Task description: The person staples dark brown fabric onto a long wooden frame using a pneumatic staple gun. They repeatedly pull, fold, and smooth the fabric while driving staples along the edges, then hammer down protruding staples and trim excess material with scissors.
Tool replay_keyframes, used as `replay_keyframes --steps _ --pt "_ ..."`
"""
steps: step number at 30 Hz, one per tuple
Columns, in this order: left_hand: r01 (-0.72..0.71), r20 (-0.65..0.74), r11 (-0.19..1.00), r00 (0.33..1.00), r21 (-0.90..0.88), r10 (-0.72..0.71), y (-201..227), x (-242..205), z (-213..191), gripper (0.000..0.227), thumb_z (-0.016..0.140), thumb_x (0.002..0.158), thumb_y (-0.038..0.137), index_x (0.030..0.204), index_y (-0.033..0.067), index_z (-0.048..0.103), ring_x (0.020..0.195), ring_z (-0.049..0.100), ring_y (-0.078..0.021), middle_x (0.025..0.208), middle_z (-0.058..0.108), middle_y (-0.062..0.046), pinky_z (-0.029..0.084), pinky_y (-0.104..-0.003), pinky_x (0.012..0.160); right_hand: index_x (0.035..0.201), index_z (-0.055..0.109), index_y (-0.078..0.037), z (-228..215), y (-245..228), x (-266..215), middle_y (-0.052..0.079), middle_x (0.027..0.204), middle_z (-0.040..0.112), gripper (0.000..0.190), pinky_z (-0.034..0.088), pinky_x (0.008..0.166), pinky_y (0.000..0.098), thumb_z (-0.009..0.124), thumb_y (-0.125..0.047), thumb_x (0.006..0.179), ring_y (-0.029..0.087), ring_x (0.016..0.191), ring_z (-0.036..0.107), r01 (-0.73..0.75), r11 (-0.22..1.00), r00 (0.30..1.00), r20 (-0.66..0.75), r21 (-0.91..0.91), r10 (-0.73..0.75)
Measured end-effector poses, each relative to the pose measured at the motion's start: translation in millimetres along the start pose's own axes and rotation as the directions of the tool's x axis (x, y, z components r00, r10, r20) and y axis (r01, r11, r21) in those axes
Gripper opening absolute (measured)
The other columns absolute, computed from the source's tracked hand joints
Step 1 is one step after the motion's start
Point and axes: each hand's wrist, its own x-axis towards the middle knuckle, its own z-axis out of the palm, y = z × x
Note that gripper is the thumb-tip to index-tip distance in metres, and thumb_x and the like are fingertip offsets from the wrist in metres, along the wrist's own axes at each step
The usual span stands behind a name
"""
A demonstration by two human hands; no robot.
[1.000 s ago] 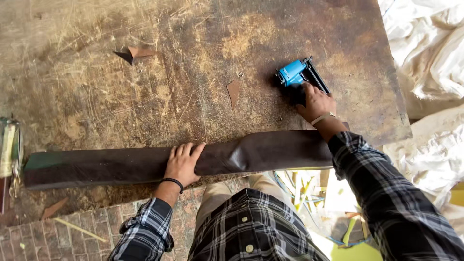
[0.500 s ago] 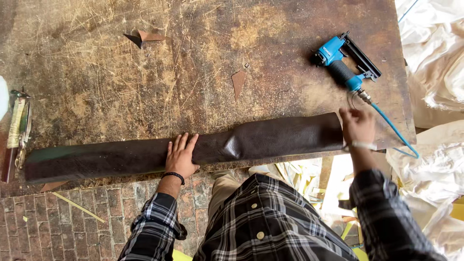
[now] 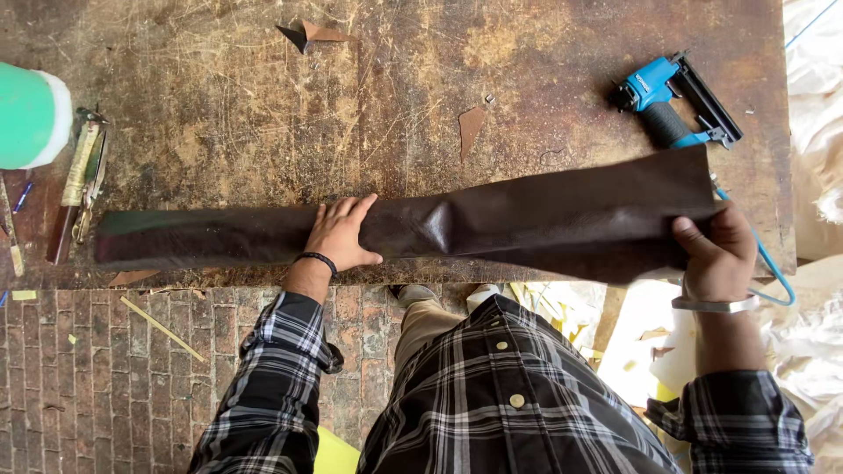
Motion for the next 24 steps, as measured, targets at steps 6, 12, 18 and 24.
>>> replay_keyframes --steps 6,12,18,24 --pt "0.126 -0.259 0.973 0.95 -0.195 -0.175 -4 11 44 0.091 0.086 0.079 0.035 0.155 0.023 0.038 0.151 0.026 -0.0328 0.166 0.027 -0.013 0.022 -0.054 0.122 0.136 0.065 -0.002 29 11 42 0.004 0.121 0.07 0.036 0.05 0.094 0.0273 0.066 0.007 0.102 0.012 0.104 0.063 -0.071 0.909 0.997 -0.043 -0.41 0.059" --pt "0.291 -0.24 0.503 0.62 -0.814 -0.747 17 -23 115 0.045 0.072 0.093 0.037 0.126 0.0108 0.058 0.094 0.069 -0.0258 0.106 0.068 -0.011 0.06 -0.046 0.079 0.15 0.059 -0.004 58 -33 52 0.008 0.14 0.065 0.045 0.048 0.107 0.0275 0.058 -0.002 0.105 0.015 0.12 0.062 -0.217 0.972 0.972 0.111 0.093 0.207" --pt "0.256 0.505 -0.584 0.804 -0.77 -0.314 56 -18 133 0.062 0.058 0.102 0.058 0.117 -0.0019 0.054 0.077 0.067 -0.0259 0.092 0.065 -0.016 0.059 -0.039 0.064 0.148 0.056 0.002 124 -120 52 0.012 0.136 0.07 0.045 0.054 0.11 0.0277 0.054 0.0 0.103 0.018 0.119 0.068 -0.19 0.796 0.981 0.134 0.575 0.137" --pt "-0.328 0.006 -0.844 0.931 -0.425 -0.365 43 -18 95 0.044 0.068 0.093 0.031 0.128 0.0059 0.06 0.113 0.068 -0.0222 0.121 0.073 -0.007 0.061 -0.039 0.093 0.137 0.058 0.0 88 -99 98 0.011 0.13 0.069 0.018 0.053 0.103 0.0268 0.055 -0.001 0.119 0.016 0.11 0.068 -0.121 0.943 0.951 0.31 0.31 0.02"
